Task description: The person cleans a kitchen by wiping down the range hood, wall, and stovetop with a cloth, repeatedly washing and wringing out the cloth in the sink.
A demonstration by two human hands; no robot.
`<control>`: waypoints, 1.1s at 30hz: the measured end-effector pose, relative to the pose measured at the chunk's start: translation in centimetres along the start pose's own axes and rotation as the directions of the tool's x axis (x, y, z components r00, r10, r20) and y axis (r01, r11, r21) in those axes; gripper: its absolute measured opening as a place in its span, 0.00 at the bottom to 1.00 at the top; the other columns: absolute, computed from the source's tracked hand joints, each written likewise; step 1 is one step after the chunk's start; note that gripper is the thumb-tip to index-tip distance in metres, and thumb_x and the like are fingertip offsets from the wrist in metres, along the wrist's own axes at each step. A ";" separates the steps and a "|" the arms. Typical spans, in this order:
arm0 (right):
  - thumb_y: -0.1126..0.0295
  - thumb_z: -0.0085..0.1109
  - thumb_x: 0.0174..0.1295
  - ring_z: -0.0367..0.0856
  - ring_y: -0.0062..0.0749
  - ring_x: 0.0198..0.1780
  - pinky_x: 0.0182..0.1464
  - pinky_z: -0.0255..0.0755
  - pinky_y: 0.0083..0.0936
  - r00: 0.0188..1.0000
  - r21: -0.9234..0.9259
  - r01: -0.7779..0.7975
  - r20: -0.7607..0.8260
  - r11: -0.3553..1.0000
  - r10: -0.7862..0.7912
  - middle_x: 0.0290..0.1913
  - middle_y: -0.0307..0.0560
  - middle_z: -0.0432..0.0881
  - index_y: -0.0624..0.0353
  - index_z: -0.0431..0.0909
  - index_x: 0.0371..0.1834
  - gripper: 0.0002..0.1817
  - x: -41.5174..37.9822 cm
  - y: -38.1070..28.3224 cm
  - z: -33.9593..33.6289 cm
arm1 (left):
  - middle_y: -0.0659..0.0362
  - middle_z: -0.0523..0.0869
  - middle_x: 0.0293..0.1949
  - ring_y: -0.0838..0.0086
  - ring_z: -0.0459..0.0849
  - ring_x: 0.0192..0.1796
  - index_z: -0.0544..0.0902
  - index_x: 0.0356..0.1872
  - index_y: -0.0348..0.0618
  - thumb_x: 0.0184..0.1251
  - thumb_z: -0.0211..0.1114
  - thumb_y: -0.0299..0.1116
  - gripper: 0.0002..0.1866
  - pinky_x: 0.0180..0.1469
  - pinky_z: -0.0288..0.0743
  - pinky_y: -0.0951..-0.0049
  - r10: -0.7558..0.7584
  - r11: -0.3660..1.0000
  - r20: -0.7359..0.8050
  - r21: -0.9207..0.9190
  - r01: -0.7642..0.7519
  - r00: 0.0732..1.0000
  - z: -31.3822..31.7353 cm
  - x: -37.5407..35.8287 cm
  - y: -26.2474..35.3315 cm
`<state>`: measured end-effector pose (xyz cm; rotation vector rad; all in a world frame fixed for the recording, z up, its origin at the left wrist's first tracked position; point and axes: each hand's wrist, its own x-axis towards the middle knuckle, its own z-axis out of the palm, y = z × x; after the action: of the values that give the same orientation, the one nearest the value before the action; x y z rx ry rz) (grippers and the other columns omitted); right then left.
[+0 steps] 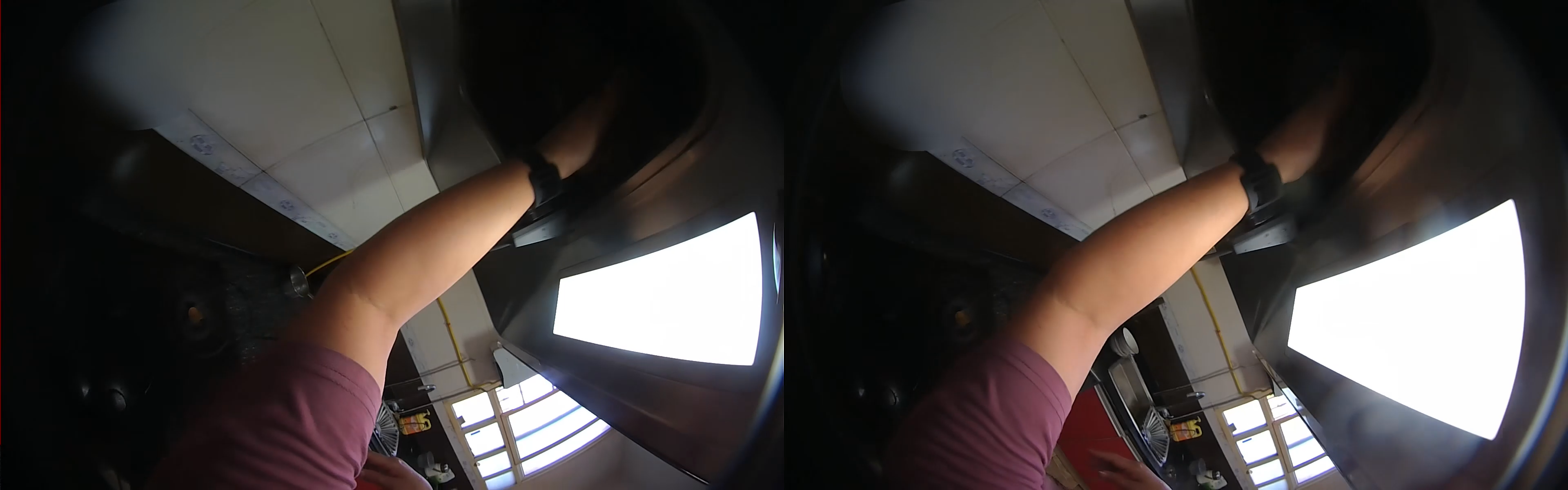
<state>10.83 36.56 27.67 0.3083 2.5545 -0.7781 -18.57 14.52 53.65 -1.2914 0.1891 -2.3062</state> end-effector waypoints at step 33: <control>0.76 0.47 0.62 0.69 0.29 0.58 0.59 0.62 0.23 0.981 0.062 0.032 0.189 0.998 -0.043 0.57 0.49 0.70 0.64 0.61 0.61 0.22 5.9 -0.9 1.1 | 0.46 0.75 0.52 0.60 0.72 0.57 0.72 0.52 0.37 0.68 0.38 0.54 0.30 0.56 0.66 0.66 -0.273 0.910 -0.417 0.181 0.373 0.867 -4.6 -3.9 -1.4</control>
<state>5.81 35.67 24.45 0.1946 2.3672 -0.8550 -21.18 17.03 48.68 -0.7758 -0.2163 -2.7489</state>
